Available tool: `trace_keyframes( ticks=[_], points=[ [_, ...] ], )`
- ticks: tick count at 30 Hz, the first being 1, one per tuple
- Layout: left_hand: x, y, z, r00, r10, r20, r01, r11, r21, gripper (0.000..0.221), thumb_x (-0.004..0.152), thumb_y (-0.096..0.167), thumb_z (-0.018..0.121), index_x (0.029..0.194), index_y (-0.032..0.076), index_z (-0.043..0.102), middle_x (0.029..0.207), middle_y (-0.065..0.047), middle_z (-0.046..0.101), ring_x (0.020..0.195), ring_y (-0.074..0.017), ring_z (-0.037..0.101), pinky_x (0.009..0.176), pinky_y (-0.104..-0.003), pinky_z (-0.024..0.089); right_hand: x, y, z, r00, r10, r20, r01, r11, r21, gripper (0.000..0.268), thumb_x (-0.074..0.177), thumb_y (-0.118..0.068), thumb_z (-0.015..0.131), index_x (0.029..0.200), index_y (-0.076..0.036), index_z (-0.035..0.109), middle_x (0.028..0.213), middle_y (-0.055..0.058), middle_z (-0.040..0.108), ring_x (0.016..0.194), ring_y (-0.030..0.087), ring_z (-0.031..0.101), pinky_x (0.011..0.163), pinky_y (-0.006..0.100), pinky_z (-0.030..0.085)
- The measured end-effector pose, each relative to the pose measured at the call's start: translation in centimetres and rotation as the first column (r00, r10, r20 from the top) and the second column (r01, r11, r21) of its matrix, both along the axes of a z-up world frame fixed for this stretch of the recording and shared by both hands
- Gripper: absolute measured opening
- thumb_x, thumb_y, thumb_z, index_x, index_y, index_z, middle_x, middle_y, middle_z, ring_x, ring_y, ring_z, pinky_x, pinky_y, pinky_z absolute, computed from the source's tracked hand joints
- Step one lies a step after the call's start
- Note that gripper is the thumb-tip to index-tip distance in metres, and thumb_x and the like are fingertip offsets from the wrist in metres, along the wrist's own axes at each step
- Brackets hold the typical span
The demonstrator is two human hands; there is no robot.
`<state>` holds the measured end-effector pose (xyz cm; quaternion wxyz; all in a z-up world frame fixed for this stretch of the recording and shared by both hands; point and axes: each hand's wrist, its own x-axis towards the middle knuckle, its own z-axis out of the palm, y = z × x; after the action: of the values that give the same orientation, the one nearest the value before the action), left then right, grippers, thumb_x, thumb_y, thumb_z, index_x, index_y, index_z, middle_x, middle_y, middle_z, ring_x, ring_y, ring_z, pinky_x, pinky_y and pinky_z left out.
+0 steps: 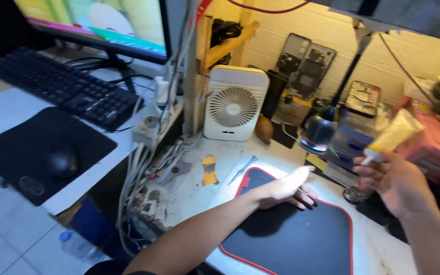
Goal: A person is seen testing a new screen on a mobile phone and then proceeding to disassemble the device on a repair bench.
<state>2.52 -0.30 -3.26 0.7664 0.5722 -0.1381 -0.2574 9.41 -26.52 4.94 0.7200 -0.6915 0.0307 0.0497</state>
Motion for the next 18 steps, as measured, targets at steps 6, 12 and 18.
trace_keyframes(
  ticks=[6,12,18],
  points=[
    [0.0,0.6,0.0,0.999,-0.006,0.048,0.006,1.000,-0.007,0.080,0.103,0.061,0.019,0.165,0.011,0.012,0.121,-0.038,0.057,0.102,-0.0442,0.064,0.086,-0.048,0.057,12.8,-4.4,-2.5,0.996,-0.078,-0.040,0.085,0.975,0.207,0.025,0.116,-0.043,0.056,0.103,-0.022,0.051,0.086,-0.001,0.055,0.069,0.006,0.055,0.069,0.019,0.054],
    [0.5,0.6,-0.2,0.999,-0.015,0.046,0.015,1.000,0.011,0.086,0.100,0.067,0.023,0.164,0.010,0.016,0.115,-0.036,0.059,0.093,-0.0415,0.066,0.083,-0.048,0.058,19.7,-4.2,-2.4,0.987,-0.090,-0.131,0.129,0.936,0.329,0.021,0.116,-0.042,0.042,0.113,-0.021,0.044,0.088,-0.008,0.048,0.067,-0.002,0.047,0.061,0.015,0.037],
    [1.1,0.5,-1.3,0.999,-0.040,0.028,0.040,0.999,0.003,0.088,0.100,0.070,0.024,0.162,0.007,0.019,0.110,-0.035,0.061,0.089,-0.0397,0.066,0.082,-0.047,0.058,16.4,2.5,-1.3,0.963,-0.213,-0.166,0.269,0.807,0.526,0.046,0.115,-0.052,0.039,0.083,-0.019,0.043,0.065,-0.006,0.038,0.052,0.008,0.027,0.053,0.021,0.027]
  ],
)
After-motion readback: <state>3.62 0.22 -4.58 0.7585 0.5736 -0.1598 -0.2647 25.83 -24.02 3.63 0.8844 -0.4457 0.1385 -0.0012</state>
